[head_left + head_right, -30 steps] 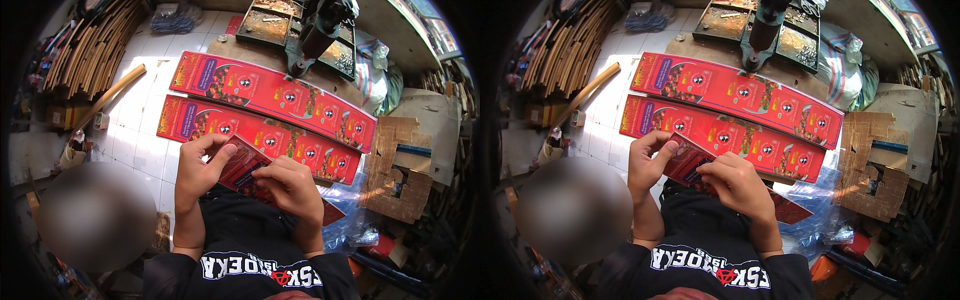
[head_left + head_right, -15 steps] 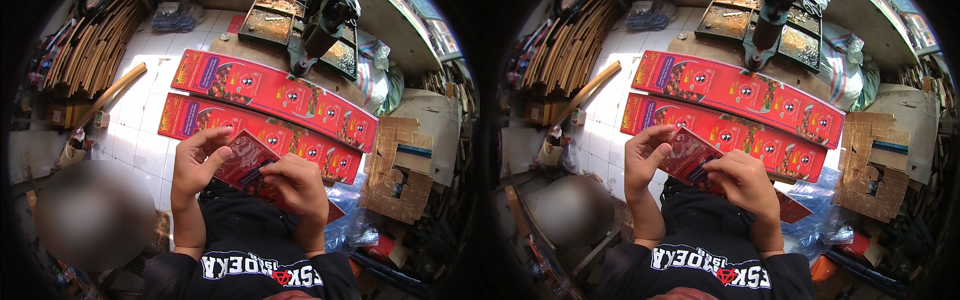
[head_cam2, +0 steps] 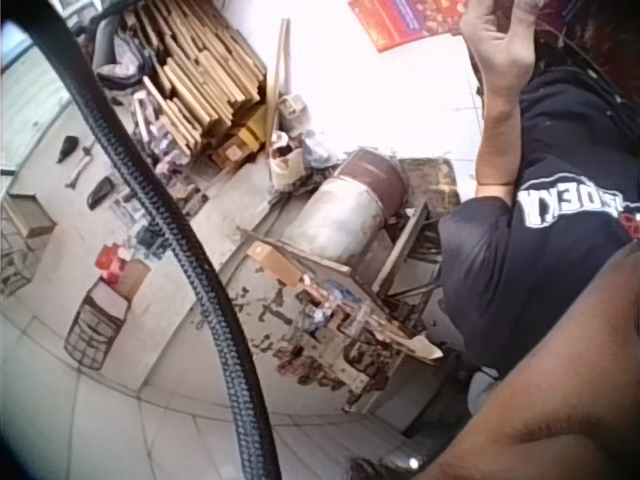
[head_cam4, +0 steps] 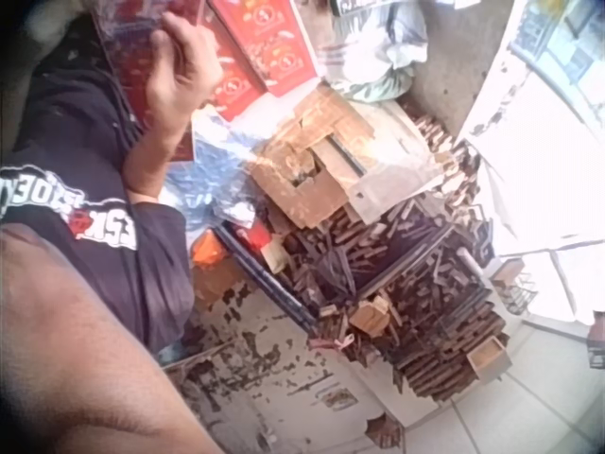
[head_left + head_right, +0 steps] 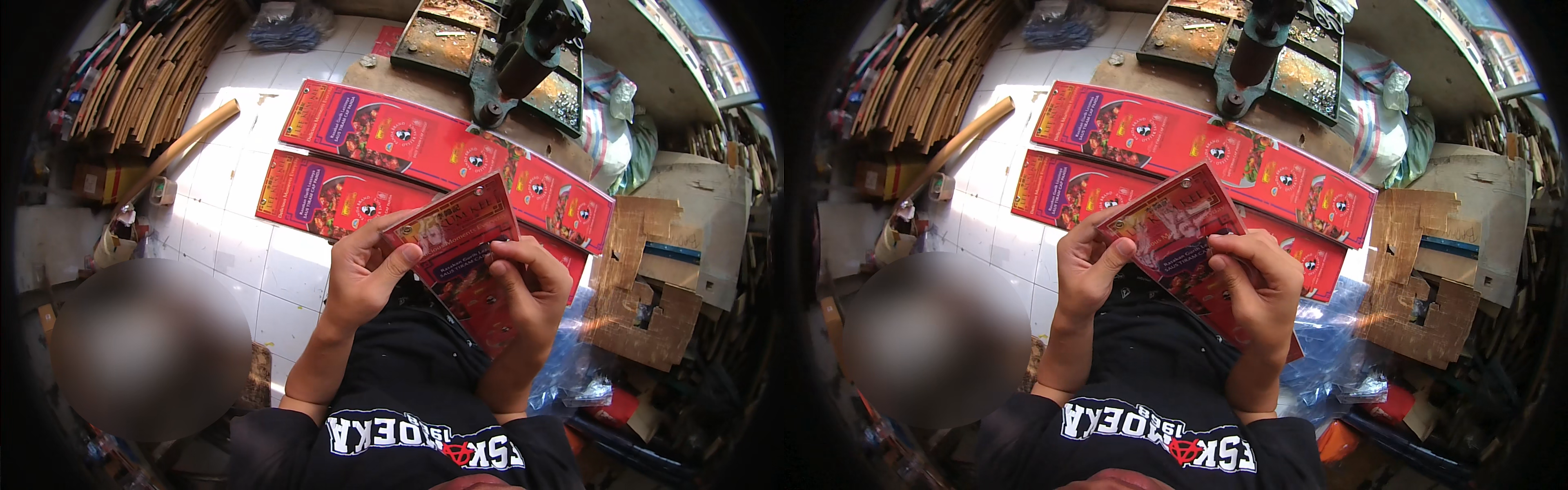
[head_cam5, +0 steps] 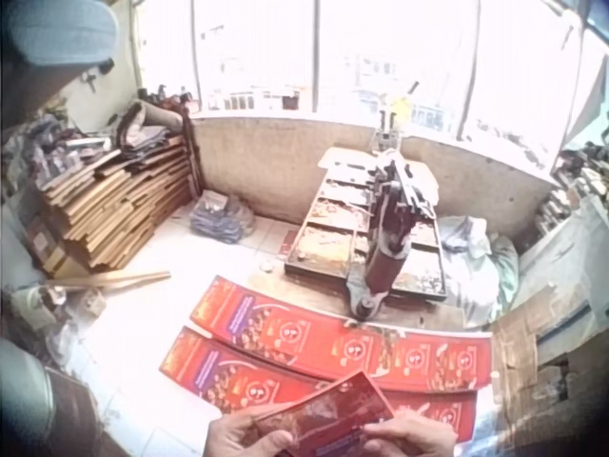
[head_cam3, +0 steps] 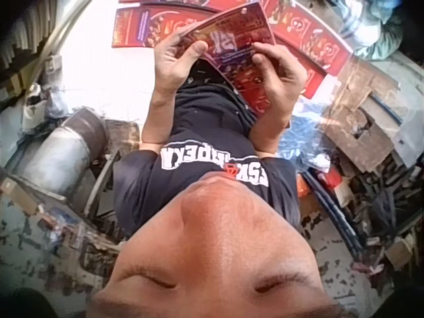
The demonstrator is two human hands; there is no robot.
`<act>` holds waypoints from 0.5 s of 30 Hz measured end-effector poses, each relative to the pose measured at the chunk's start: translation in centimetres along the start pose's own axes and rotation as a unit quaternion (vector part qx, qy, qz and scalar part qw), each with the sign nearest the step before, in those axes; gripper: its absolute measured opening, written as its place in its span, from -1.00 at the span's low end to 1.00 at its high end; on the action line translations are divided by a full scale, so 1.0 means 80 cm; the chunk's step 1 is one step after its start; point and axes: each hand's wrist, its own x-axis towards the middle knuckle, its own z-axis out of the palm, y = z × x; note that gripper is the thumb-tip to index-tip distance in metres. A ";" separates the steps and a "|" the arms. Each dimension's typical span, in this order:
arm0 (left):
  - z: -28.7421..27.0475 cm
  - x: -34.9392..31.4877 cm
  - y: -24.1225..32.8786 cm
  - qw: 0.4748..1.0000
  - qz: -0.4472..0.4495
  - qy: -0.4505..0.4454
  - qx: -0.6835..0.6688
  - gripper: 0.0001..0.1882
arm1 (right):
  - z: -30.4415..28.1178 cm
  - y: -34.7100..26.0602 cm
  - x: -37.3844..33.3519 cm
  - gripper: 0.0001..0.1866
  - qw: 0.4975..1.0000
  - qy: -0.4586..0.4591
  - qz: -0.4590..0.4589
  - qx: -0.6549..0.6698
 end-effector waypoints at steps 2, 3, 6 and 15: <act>0.006 0.000 0.001 1.000 0.019 0.001 -0.004 -0.56 | 0.003 -0.002 0.004 -0.76 0.993 0.046 -0.058 -0.089; 0.008 -0.001 0.003 1.000 0.025 0.000 0.010 -0.54 | 0.006 -0.008 0.006 -0.76 0.982 0.081 -0.079 -0.153; 0.011 -0.002 0.007 0.998 0.034 -0.007 0.043 -0.50 | 0.016 -0.017 0.001 -0.74 0.981 0.126 -0.096 -0.111; 0.015 -0.010 0.006 0.997 0.039 -0.027 0.061 -0.50 | 0.043 -0.070 -0.008 -0.68 0.988 0.011 -0.136 -0.079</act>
